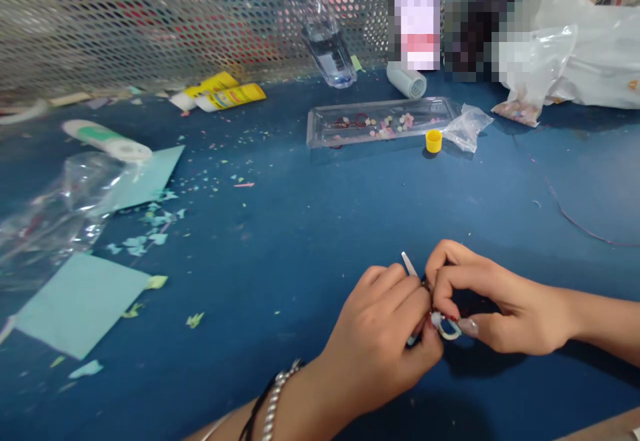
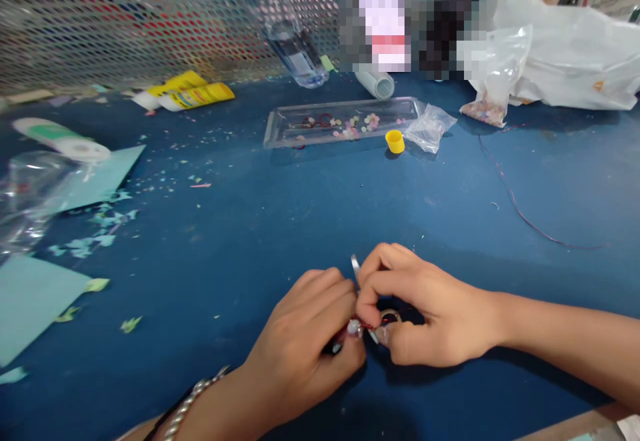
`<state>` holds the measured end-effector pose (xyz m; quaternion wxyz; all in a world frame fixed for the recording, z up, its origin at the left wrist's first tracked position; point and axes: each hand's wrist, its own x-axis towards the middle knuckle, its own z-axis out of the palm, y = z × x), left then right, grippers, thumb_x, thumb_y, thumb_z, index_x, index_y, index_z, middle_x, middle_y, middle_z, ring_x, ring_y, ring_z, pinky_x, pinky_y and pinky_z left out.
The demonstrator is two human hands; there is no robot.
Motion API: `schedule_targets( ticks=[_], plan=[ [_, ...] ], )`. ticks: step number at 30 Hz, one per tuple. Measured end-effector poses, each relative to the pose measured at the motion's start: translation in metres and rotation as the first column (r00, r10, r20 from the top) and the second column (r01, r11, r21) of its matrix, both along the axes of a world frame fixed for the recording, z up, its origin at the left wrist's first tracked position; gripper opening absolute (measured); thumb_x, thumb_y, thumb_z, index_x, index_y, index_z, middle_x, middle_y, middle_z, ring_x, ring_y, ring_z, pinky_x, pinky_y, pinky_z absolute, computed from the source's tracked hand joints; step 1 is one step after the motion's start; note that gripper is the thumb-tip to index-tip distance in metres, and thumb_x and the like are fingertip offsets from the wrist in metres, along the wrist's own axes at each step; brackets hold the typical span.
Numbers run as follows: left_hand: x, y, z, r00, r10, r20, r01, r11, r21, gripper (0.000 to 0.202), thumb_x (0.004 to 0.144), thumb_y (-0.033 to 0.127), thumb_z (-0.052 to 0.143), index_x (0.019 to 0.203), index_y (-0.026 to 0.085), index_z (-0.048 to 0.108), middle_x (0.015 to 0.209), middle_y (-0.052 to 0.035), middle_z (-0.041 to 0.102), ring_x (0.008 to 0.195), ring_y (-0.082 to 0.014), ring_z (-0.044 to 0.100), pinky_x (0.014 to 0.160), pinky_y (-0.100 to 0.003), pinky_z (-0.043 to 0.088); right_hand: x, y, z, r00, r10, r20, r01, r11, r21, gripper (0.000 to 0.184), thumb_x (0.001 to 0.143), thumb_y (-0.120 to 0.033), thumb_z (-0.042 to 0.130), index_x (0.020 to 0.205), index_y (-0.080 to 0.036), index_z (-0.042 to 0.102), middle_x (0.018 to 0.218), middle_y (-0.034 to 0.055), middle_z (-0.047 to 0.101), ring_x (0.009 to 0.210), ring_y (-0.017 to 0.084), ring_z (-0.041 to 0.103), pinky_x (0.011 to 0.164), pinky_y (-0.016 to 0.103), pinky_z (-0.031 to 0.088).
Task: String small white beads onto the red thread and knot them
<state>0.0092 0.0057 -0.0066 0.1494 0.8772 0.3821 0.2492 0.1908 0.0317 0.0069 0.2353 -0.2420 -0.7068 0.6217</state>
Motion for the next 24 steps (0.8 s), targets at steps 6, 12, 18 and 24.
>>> schedule_targets(
  ticks=[6,12,18,24],
  plan=[
    [-0.005,0.002,0.001,0.991,0.015,0.135,-0.003,0.996,-0.091,0.021,0.085,0.010,0.036,0.068,0.018,0.046,0.060,0.0001,0.050,0.060,-0.0146,0.041,0.057,-0.030,0.031,0.000,0.002,-0.002,0.994,-0.075,-0.085,0.054,0.971,-0.232,0.006,0.081,-0.011,0.049,0.079,-0.017,0.049,0.092,0.0017,0.042,0.083,0.012,0.042,0.078,0.026,0.034],
    [-0.008,0.001,0.001,0.959,0.072,0.274,-0.014,0.978,-0.209,0.018,0.085,0.007,0.033,0.074,0.018,0.043,0.066,0.0012,0.048,0.061,-0.0126,0.041,0.058,-0.029,0.034,-0.003,0.006,-0.007,0.941,-0.264,-0.211,0.053,0.731,-0.681,0.007,0.073,-0.018,0.051,0.078,-0.014,0.054,0.088,0.0027,0.047,0.075,0.012,0.044,0.067,0.024,0.034],
    [-0.010,0.000,0.001,0.960,0.096,0.263,-0.028,0.968,-0.249,0.020,0.086,0.009,0.032,0.072,0.017,0.043,0.063,0.0014,0.044,0.059,-0.0129,0.040,0.057,-0.029,0.034,-0.006,0.006,-0.012,0.926,-0.258,-0.275,-0.170,0.365,-0.915,0.016,0.069,-0.021,0.048,0.075,-0.010,0.058,0.078,0.0048,0.055,0.056,0.008,0.047,0.054,0.021,0.034],
    [-0.009,-0.001,-0.002,0.970,0.018,0.241,0.051,0.960,-0.276,0.021,0.083,0.010,0.033,0.068,0.016,0.046,0.061,-0.0005,0.047,0.057,-0.0138,0.040,0.054,-0.029,0.033,-0.007,0.004,-0.016,0.939,-0.220,-0.265,-0.168,0.377,-0.911,0.013,0.072,-0.018,0.049,0.074,-0.009,0.058,0.074,0.0050,0.060,0.051,0.008,0.052,0.050,0.020,0.036]
  ],
)
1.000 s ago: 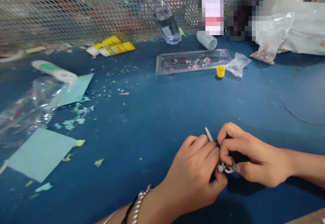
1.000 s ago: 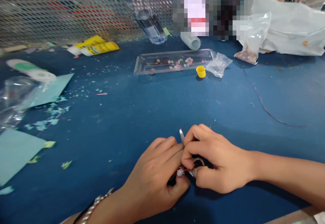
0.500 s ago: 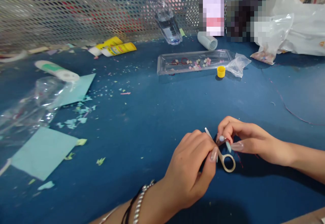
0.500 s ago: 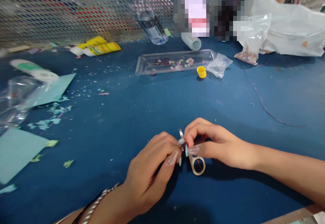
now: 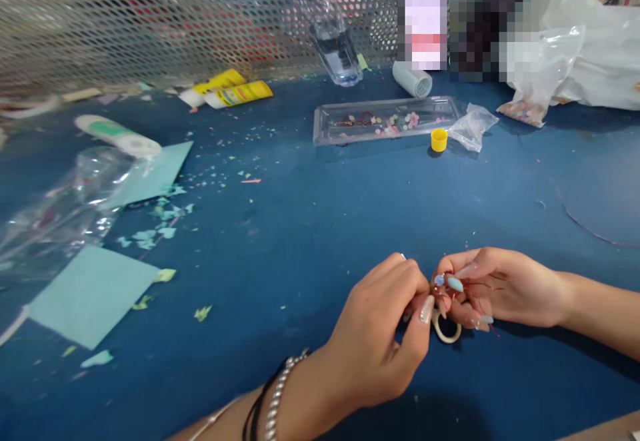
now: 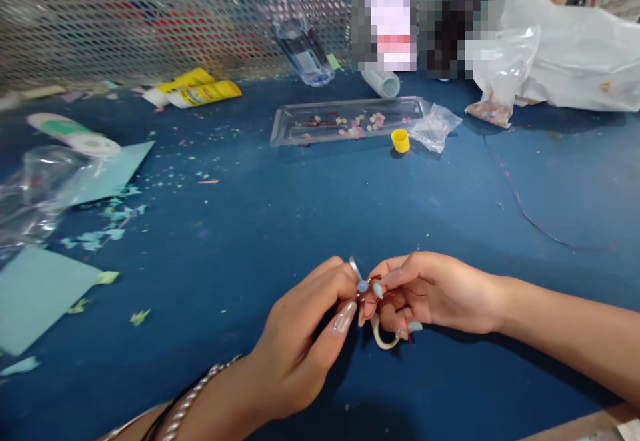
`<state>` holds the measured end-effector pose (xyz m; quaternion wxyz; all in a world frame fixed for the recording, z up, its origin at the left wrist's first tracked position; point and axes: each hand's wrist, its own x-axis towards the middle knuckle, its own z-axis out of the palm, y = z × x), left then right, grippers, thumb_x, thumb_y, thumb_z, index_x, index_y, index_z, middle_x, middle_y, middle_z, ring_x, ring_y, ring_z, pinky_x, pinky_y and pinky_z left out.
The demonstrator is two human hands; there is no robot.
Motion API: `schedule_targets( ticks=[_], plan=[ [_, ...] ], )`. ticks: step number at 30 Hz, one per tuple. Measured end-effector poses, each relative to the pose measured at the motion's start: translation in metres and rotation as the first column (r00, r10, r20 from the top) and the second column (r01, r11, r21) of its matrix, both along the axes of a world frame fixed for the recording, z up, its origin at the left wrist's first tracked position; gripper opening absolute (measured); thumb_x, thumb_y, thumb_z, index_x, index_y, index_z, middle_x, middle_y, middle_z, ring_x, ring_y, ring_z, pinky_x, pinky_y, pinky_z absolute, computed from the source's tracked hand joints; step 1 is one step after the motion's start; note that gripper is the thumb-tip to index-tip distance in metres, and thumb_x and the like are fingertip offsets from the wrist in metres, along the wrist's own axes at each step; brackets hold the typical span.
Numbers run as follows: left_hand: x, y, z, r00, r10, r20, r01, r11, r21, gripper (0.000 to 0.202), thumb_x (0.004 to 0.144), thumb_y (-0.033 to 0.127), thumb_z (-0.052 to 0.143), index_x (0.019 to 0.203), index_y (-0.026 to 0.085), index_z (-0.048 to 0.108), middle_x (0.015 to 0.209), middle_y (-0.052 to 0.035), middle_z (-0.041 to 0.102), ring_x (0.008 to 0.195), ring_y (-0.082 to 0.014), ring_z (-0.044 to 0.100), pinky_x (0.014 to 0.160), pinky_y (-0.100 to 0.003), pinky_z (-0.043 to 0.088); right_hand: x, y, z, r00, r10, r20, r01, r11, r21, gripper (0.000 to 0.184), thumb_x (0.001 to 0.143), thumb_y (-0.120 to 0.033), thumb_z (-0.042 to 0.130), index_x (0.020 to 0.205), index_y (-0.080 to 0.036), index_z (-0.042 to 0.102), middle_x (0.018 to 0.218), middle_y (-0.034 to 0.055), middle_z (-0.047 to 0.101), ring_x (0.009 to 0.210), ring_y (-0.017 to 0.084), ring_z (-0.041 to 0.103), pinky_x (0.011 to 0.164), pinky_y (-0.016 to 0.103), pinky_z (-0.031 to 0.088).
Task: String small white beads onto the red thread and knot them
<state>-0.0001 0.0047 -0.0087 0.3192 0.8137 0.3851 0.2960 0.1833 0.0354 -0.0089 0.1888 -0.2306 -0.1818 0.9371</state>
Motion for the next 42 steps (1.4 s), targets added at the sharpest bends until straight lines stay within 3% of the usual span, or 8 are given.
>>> schedule_targets(
  ticks=[11,19,37,42],
  plan=[
    [0.0040,0.0032,0.0035,0.997,-0.032,-0.075,0.041,0.992,0.121,0.017,0.078,0.008,0.033,0.064,0.018,0.037,0.057,0.0016,0.040,0.054,-0.0132,0.034,0.052,-0.029,0.031,-0.0009,-0.0050,0.0014,0.996,-0.008,0.092,0.004,0.999,0.040,0.014,0.078,-0.022,0.061,0.075,-0.010,0.058,0.062,-0.0009,0.056,0.050,0.005,0.051,0.048,0.015,0.038],
    [0.0034,0.0037,0.0051,0.999,-0.033,-0.032,0.036,0.996,0.081,0.018,0.080,0.009,0.032,0.065,0.019,0.037,0.057,0.0018,0.041,0.054,-0.0132,0.036,0.051,-0.028,0.031,-0.0021,-0.0050,-0.0001,0.996,-0.005,0.091,-0.002,0.997,0.074,0.016,0.080,-0.025,0.063,0.077,-0.011,0.057,0.062,-0.0017,0.056,0.051,0.005,0.051,0.049,0.016,0.038],
    [0.0004,0.0032,0.0034,0.985,-0.153,0.080,0.153,0.988,0.002,0.022,0.081,0.003,0.029,0.069,0.019,0.039,0.060,0.0008,0.045,0.057,-0.0131,0.039,0.056,-0.028,0.035,0.0012,-0.0058,-0.0009,0.997,0.010,0.070,-0.022,0.986,0.164,0.015,0.082,-0.025,0.062,0.079,-0.012,0.055,0.071,0.0010,0.061,0.054,0.005,0.053,0.054,0.017,0.041],
    [-0.0006,0.0040,0.0090,0.990,-0.121,0.079,0.126,0.989,-0.072,0.022,0.083,0.009,0.027,0.070,0.019,0.041,0.061,0.0000,0.047,0.057,-0.0143,0.040,0.058,-0.030,0.036,-0.0008,-0.0088,-0.0040,0.995,-0.057,0.080,0.034,0.963,0.269,0.015,0.083,-0.027,0.062,0.080,-0.013,0.056,0.071,0.0004,0.060,0.058,0.006,0.056,0.058,0.020,0.045]
  ],
)
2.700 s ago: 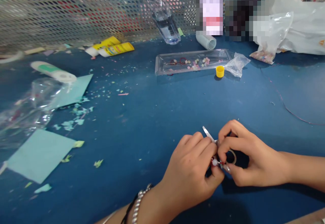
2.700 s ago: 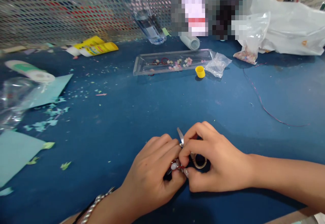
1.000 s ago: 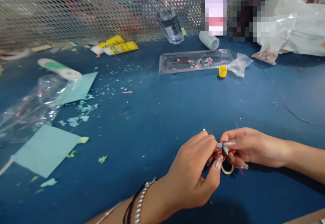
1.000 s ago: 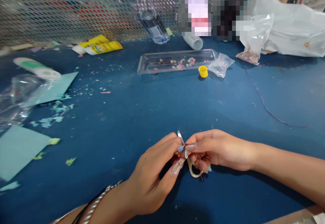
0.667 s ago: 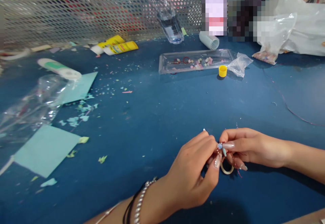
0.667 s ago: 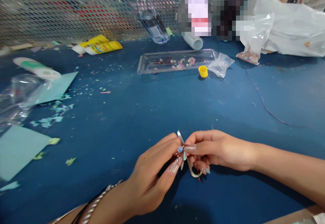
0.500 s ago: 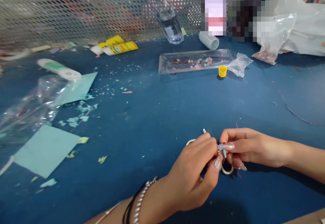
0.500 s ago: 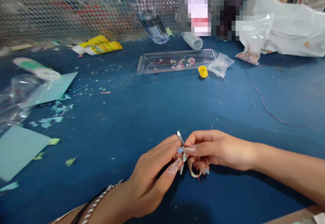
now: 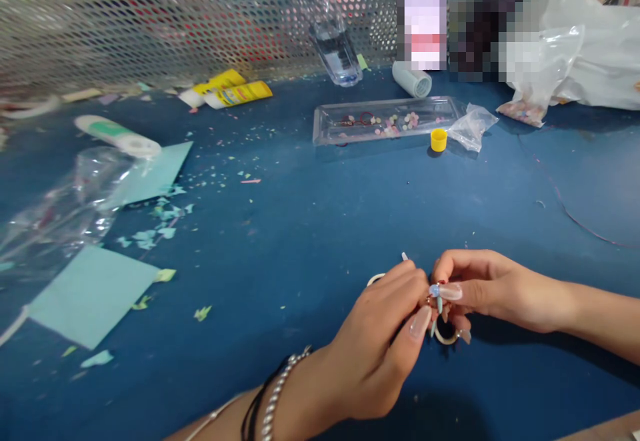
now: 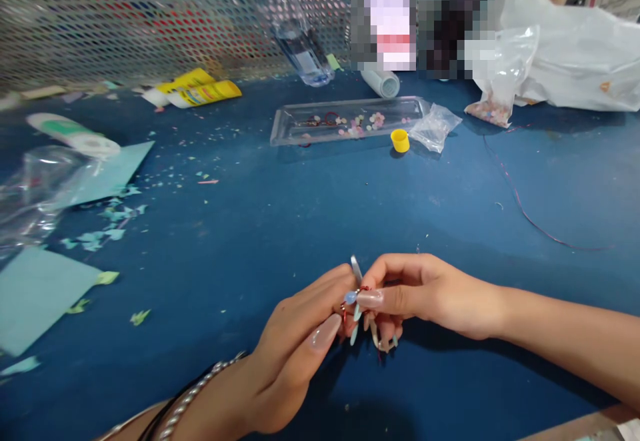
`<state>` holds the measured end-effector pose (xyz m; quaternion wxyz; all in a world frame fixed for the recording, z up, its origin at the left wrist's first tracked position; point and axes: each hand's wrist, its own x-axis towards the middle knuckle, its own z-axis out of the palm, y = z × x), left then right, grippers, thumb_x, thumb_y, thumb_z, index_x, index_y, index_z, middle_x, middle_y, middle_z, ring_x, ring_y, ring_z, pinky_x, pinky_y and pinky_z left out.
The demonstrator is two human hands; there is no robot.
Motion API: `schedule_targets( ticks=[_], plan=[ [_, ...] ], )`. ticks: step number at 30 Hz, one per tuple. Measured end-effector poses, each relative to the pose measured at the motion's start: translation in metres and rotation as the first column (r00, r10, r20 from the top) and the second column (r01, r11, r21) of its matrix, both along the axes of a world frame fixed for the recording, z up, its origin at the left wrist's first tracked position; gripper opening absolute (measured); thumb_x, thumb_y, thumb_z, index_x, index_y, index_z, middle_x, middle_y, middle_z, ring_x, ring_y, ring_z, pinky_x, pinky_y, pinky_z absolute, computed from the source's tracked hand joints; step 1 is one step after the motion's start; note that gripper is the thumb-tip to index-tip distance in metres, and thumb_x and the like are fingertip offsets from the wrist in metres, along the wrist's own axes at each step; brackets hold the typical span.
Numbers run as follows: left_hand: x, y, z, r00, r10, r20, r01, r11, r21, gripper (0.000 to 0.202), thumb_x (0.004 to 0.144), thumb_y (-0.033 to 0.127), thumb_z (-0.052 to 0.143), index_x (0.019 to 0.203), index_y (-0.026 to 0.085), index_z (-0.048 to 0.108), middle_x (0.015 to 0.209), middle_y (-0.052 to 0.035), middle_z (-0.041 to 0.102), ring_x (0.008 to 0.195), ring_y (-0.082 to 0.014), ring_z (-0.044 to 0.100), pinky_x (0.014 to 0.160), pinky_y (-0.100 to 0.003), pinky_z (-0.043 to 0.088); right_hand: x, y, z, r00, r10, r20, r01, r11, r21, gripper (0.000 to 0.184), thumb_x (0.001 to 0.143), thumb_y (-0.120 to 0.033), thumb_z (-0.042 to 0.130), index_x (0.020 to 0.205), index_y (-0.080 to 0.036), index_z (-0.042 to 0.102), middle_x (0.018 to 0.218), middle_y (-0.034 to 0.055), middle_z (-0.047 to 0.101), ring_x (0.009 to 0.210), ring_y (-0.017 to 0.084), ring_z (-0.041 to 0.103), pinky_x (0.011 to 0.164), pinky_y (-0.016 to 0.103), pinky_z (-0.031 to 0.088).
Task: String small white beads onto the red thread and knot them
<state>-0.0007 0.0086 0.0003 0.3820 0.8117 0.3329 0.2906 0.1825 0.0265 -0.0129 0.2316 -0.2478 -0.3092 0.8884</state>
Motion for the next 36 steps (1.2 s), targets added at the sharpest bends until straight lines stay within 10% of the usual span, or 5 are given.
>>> schedule_targets(
  ticks=[8,14,29,36],
  plan=[
    [-0.001,-0.001,-0.001,0.996,-0.045,0.080,0.053,0.993,-0.103,0.014,0.089,0.017,0.034,0.080,0.020,0.044,0.072,-0.0006,0.053,0.066,-0.0135,0.047,0.064,-0.027,0.042,-0.002,-0.001,0.002,0.999,-0.026,-0.040,0.026,1.000,-0.011,0.021,0.080,-0.032,0.065,0.080,-0.013,0.059,0.071,0.0007,0.061,0.065,0.009,0.059,0.064,0.023,0.046],
    [0.002,-0.002,-0.008,0.953,0.134,0.272,-0.037,0.942,-0.333,0.009,0.093,0.030,0.039,0.094,0.022,0.045,0.077,-0.0001,0.049,0.064,-0.0113,0.050,0.058,-0.023,0.045,0.000,-0.002,0.005,0.992,-0.126,-0.017,0.126,0.991,0.053,0.014,0.081,-0.026,0.065,0.080,-0.014,0.057,0.077,0.0001,0.058,0.071,0.008,0.054,0.066,0.021,0.043],
    [0.004,0.003,-0.008,0.934,0.171,0.314,-0.024,0.907,-0.421,0.032,0.092,0.042,0.037,0.073,0.019,0.047,0.067,0.0017,0.045,0.061,-0.0112,0.045,0.057,-0.024,0.041,-0.002,-0.006,0.009,0.983,-0.162,0.091,0.137,0.963,0.230,0.017,0.085,-0.029,0.060,0.086,-0.017,0.049,0.079,-0.0008,0.054,0.074,0.009,0.054,0.069,0.023,0.044],
    [0.004,0.002,-0.010,0.953,0.178,0.246,-0.067,0.913,-0.403,0.028,0.091,0.043,0.040,0.075,0.020,0.045,0.070,0.0019,0.044,0.061,-0.0116,0.043,0.056,-0.024,0.039,0.000,-0.011,0.010,0.904,-0.327,0.274,0.129,0.823,0.553,0.009,0.086,-0.023,0.056,0.091,-0.019,0.050,0.082,-0.0005,0.056,0.076,0.010,0.054,0.070,0.024,0.044]
  ],
)
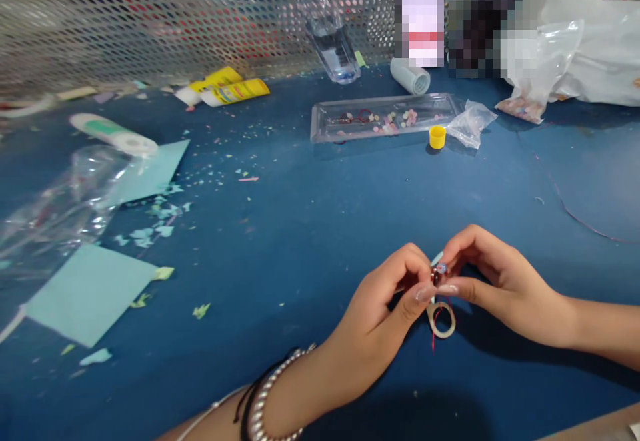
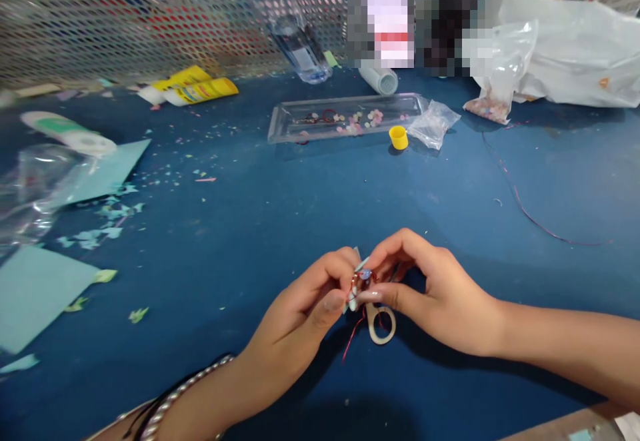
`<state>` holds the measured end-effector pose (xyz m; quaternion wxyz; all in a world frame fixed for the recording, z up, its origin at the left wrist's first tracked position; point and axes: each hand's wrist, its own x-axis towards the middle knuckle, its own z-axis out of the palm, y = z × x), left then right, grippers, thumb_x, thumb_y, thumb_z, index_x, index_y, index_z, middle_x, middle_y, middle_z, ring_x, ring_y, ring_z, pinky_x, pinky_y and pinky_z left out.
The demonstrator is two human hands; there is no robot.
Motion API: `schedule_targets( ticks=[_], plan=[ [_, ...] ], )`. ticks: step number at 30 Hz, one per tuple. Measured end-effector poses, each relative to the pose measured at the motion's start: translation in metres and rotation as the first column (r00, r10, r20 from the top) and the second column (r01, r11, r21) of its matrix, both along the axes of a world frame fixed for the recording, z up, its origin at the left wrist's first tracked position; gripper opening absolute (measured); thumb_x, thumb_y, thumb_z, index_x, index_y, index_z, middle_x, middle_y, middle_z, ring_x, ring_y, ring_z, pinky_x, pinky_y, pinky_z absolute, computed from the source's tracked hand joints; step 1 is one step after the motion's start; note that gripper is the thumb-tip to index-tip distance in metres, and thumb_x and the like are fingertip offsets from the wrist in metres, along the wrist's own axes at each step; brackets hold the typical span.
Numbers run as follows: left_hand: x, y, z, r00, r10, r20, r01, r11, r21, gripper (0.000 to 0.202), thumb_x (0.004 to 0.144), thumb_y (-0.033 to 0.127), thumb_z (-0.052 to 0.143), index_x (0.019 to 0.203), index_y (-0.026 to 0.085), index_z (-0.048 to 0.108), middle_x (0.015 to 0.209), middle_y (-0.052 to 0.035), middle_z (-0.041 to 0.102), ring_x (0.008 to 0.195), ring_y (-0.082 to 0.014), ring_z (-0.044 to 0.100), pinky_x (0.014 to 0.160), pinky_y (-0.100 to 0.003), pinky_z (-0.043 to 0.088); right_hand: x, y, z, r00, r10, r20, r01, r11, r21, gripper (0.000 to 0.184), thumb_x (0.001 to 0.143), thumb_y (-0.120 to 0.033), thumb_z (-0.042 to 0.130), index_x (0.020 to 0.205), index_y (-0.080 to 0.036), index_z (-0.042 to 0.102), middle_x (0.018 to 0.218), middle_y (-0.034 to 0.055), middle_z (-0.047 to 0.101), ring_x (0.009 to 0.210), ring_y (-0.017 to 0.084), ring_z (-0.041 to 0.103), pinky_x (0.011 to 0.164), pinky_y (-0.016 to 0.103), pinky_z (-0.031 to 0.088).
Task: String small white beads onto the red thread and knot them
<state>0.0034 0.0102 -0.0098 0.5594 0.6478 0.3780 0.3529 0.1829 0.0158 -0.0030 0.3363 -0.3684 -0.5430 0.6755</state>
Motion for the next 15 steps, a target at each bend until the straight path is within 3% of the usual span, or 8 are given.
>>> schedule_targets(
  ticks=[8,15],
  plan=[
    [0.0002,-0.0020,0.0016,0.999,-0.039,-0.036,0.039,0.999,0.004,0.024,0.090,0.041,0.044,0.080,0.019,0.048,0.074,0.0006,0.049,0.065,-0.0117,0.044,0.061,-0.023,0.038,0.0019,-0.0044,-0.0027,0.984,-0.141,0.111,0.115,0.970,0.214,0.008,0.085,-0.019,0.058,0.087,-0.021,0.051,0.079,-0.0015,0.056,0.071,0.010,0.053,0.065,0.023,0.044],
    [-0.0008,-0.0021,-0.0003,0.998,-0.051,-0.037,0.049,0.997,-0.052,0.025,0.089,0.045,0.046,0.086,0.021,0.050,0.075,0.0020,0.048,0.068,-0.0117,0.044,0.064,-0.023,0.036,0.0032,-0.0037,-0.0050,0.985,-0.171,0.039,0.143,0.913,0.382,0.007,0.084,-0.017,0.059,0.087,-0.022,0.057,0.078,-0.0024,0.059,0.072,0.009,0.054,0.066,0.021,0.045]
  ],
)
